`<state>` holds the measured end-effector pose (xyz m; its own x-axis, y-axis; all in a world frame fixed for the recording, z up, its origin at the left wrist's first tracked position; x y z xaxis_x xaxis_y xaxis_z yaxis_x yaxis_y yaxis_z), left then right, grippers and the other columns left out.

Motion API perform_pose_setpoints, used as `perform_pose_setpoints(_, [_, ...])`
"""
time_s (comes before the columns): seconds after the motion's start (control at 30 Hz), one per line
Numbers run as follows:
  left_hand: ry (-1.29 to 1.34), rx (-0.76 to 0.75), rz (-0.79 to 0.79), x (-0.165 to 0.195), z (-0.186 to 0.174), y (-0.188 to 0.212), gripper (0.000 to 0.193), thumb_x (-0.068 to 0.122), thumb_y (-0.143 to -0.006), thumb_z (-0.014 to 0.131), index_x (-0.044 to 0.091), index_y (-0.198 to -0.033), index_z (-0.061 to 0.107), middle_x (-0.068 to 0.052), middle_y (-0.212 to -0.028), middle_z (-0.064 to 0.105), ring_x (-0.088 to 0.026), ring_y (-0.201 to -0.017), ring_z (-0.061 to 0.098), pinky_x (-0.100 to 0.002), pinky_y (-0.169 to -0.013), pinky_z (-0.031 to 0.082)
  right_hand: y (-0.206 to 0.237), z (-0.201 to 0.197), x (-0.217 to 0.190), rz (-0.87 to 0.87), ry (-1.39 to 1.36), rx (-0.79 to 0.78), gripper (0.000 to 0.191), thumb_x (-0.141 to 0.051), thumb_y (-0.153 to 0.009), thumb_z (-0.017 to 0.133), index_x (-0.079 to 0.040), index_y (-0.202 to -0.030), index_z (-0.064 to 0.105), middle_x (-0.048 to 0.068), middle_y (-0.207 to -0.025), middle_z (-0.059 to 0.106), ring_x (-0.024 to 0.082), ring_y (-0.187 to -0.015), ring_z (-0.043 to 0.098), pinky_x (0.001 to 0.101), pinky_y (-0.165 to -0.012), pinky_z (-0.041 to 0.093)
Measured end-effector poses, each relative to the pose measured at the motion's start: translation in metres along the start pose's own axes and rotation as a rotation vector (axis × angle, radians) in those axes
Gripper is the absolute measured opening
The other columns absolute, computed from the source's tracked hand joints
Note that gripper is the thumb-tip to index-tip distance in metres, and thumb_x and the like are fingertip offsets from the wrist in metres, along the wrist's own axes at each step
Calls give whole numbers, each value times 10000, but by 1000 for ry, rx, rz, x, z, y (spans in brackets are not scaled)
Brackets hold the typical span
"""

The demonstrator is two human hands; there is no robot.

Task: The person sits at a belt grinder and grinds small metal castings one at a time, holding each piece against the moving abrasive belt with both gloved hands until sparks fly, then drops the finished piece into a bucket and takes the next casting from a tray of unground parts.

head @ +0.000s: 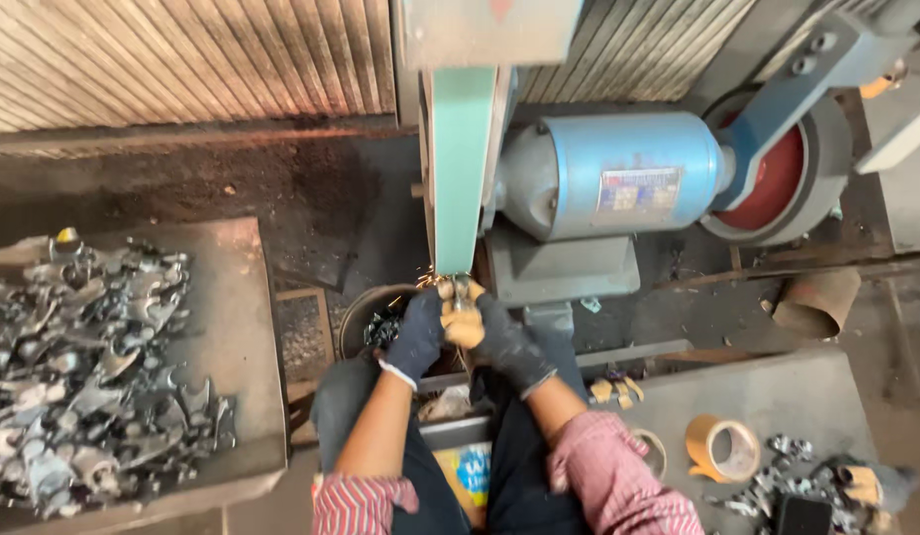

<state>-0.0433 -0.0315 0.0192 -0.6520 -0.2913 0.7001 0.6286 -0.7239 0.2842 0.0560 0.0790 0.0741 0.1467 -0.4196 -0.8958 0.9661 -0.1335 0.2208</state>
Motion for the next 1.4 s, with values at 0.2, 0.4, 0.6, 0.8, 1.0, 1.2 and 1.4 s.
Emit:
perform_pose_setpoints(0.2, [-586,-20,40,-18,-26,-16,246,142,-902,662,-36,-1044,756,-113,-973,786,-155,-829,736,-321,-691,574,-31,-16,55,12,257,240,291,-172,-949,815,65,-1087,718,83,-957,734,153,-885,673,331,-797,546])
perform_pose_setpoints(0.4, [-605,-87,137,-21,-28,6,497,78,-708,832,-32,-1160,656,-140,-997,733,-177,-892,672,-347,-793,549,-34,-19,48,453,-673,233,350,-378,-801,707,-69,-964,693,56,-766,711,198,-715,652,350,-670,529])
perform_pose_setpoints(0.6, [-755,147,179,-26,-31,-3,197,-3,-893,709,-60,-1080,724,-123,-1010,802,-173,-925,755,-341,-791,589,-34,-9,28,-164,211,148,122,-114,-1007,748,-17,-1009,673,45,-886,688,128,-874,640,329,-952,496])
perform_pose_setpoints(0.8, [-506,-255,118,3,3,32,544,-18,-792,776,-5,-1295,571,-72,-1145,685,-139,-1052,634,-311,-919,534,1,-15,11,220,-325,104,243,-113,-857,701,-94,-1099,683,26,-941,733,155,-894,678,326,-842,538])
perform_pose_setpoints(1.0, [-848,-124,271,15,8,49,439,179,-990,673,-11,-1375,584,-119,-1240,714,-209,-1165,630,-348,-990,467,3,-25,23,117,170,296,275,-248,-1007,666,10,-1094,703,112,-874,728,255,-775,658,388,-664,508])
perform_pose_setpoints(1.2, [-858,385,321,-10,-23,13,408,358,-921,659,23,-1147,715,-193,-1081,763,-327,-1011,748,-405,-865,556,-35,-3,22,-124,915,355,305,-244,-1000,646,16,-1133,732,147,-961,740,220,-868,702,355,-759,524])
perform_pose_setpoints(1.4, [-1222,431,149,-4,4,-1,403,446,-939,629,98,-1096,759,-215,-1020,724,-417,-959,676,-492,-809,521,-38,-14,4,114,343,315,305,-229,-1018,627,45,-1090,739,60,-913,735,140,-834,652,322,-753,537])
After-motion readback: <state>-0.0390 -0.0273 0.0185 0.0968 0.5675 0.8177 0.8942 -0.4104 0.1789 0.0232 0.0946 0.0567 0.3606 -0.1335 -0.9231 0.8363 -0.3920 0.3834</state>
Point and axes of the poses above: each hand's wrist, its own y-axis away from the middle knuckle, its own z-axis out of the palm, x = y × z, the point moved 1 cm from there along -y, towards the middle knuckle
